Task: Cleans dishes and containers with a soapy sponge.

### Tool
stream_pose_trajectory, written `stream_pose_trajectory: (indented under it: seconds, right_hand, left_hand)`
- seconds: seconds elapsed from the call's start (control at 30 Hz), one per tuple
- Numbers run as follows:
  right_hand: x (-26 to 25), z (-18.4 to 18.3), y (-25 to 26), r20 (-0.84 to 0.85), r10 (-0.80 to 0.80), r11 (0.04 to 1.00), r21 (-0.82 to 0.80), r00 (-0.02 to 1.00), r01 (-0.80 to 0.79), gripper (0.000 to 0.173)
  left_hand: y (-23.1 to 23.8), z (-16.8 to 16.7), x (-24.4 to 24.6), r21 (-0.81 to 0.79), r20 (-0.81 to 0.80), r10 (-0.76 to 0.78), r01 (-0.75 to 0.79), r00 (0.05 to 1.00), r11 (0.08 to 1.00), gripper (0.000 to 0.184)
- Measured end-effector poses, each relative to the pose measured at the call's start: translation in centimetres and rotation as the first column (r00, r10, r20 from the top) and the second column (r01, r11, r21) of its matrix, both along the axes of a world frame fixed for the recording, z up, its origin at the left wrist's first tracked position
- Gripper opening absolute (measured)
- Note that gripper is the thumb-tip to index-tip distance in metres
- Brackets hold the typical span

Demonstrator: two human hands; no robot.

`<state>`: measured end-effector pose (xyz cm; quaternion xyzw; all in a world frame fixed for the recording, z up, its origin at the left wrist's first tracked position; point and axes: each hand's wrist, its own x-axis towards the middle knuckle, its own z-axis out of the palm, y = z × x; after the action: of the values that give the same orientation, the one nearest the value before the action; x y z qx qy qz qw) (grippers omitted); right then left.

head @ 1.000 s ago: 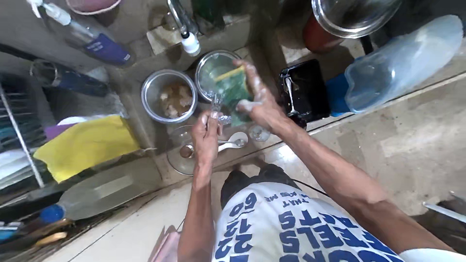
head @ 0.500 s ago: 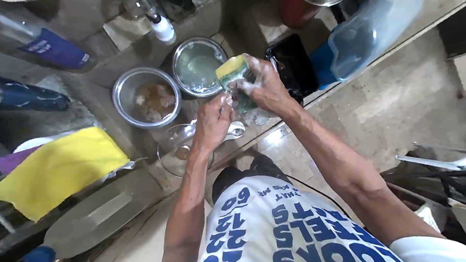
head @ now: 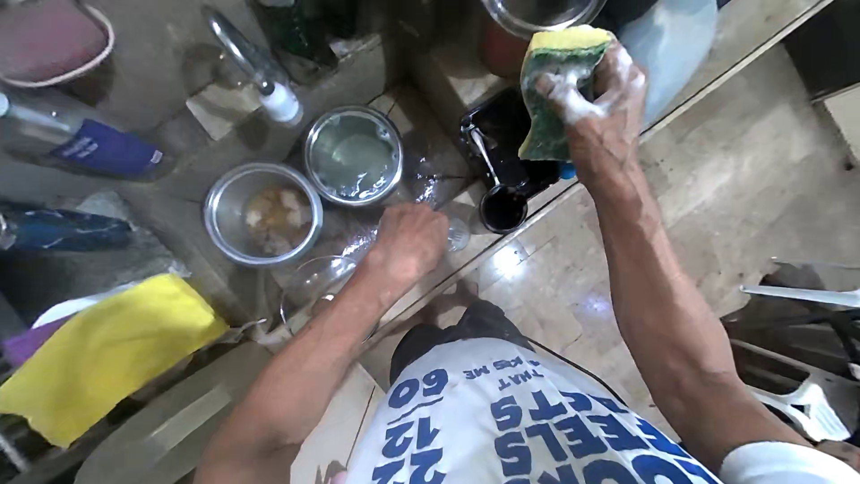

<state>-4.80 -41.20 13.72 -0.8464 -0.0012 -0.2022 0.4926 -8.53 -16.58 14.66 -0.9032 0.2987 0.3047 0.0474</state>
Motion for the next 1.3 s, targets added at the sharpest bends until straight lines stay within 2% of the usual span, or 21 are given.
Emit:
stream_pose_trajectory:
  seconds: [0.1,0.17,0.3,0.47,0.53,0.6,0.67,0.7,0.77,0.83,0.9,1.0,1.13,1.23,1.3]
  right_hand:
    - [-0.1,-0.3,-3.4,-0.025,-0.064,0.997,0.044,0.998,0.065,0.038]
    - [-0.3,-0.8,-5.6,-0.077,-0.076,0.988,0.127,0.994,0.085,0.040]
    - [-0.9,-2.5,-8.7,-0.212,-0.080,0.955,0.265,0.974,0.136,0.043]
    - [-1.7,-4.2,-10.1,-0.309,-0.013,0.932,0.341,0.951,0.124,0.039]
    - [-2.4,-4.7,-10.7,-0.342,0.012,0.924,0.363,0.940,0.120,0.038]
    - [-3.4,-5.4,-11.3,-0.387,0.037,0.906,0.403,0.921,0.133,0.043]
    - [-5.0,-6.0,-12.0,-0.429,0.095,0.893,0.435,0.898,0.113,0.054]
    - [-6.0,-6.2,-12.5,-0.463,0.133,0.897,0.433,0.877,0.092,0.063]
    - [-7.6,-6.5,-13.2,-0.508,0.172,0.897,0.436,0.844,0.079,0.073]
    - [-8.6,-6.9,-13.8,-0.531,0.175,0.889,0.447,0.829,0.099,0.073]
    - [-9.5,-7.2,-14.4,-0.562,0.169,0.879,0.457,0.810,0.134,0.071]
    - [-10.7,-8.0,-14.9,-0.566,0.166,0.842,0.508,0.808,0.182,0.067]
    - [-11.1,-8.5,-15.2,-0.570,0.165,0.816,0.538,0.805,0.214,0.063]
    - [-10.9,-8.2,-14.9,-0.548,0.181,0.808,0.556,0.817,0.194,0.060]
    - [-10.4,-7.7,-14.5,-0.513,0.194,0.800,0.576,0.836,0.168,0.059]
  left_hand:
    - [-2.8,-0.8,0.9,0.095,-0.060,-0.107,0.112,0.992,0.989,0.019]
    - [-3.9,-1.3,1.6,0.112,-0.105,-0.140,0.151,0.985,0.982,0.016]
    - [-5.1,-1.9,2.9,0.155,-0.224,-0.097,0.134,0.970,0.979,0.012]
    - [-6.9,-1.3,6.3,0.297,-0.288,0.030,0.059,0.957,0.953,0.033]
    - [-8.2,-1.2,8.0,0.221,-0.216,0.030,0.019,0.976,0.975,0.034]
    - [-9.9,-2.6,9.9,0.054,-0.097,-0.057,0.063,0.994,0.997,0.036]
    - [-11.6,-6.6,11.9,-0.184,0.060,-0.205,0.213,0.977,0.960,0.025]
    - [-12.7,-8.9,12.9,-0.254,0.099,-0.275,0.292,0.956,0.922,0.017]
    - [-14.7,-13.2,14.6,-0.294,0.122,-0.391,0.410,0.912,0.864,0.011]
    - [-16.1,-16.5,16.0,-0.280,0.072,-0.479,0.479,0.875,0.832,0.013]
    - [-16.9,-18.2,16.8,-0.249,-0.005,-0.530,0.512,0.848,0.822,0.017]
    - [-18.1,-18.7,17.3,-0.191,-0.101,-0.538,0.514,0.837,0.836,0.017]
    - [-18.6,-19.0,17.7,-0.193,-0.094,-0.601,0.578,0.794,0.793,0.019]
    - [-18.1,-18.3,18.1,-0.292,-0.048,-0.606,0.569,0.794,0.769,0.016]
    - [-17.4,-17.1,18.4,-0.423,-0.010,-0.535,0.481,0.845,0.768,0.015]
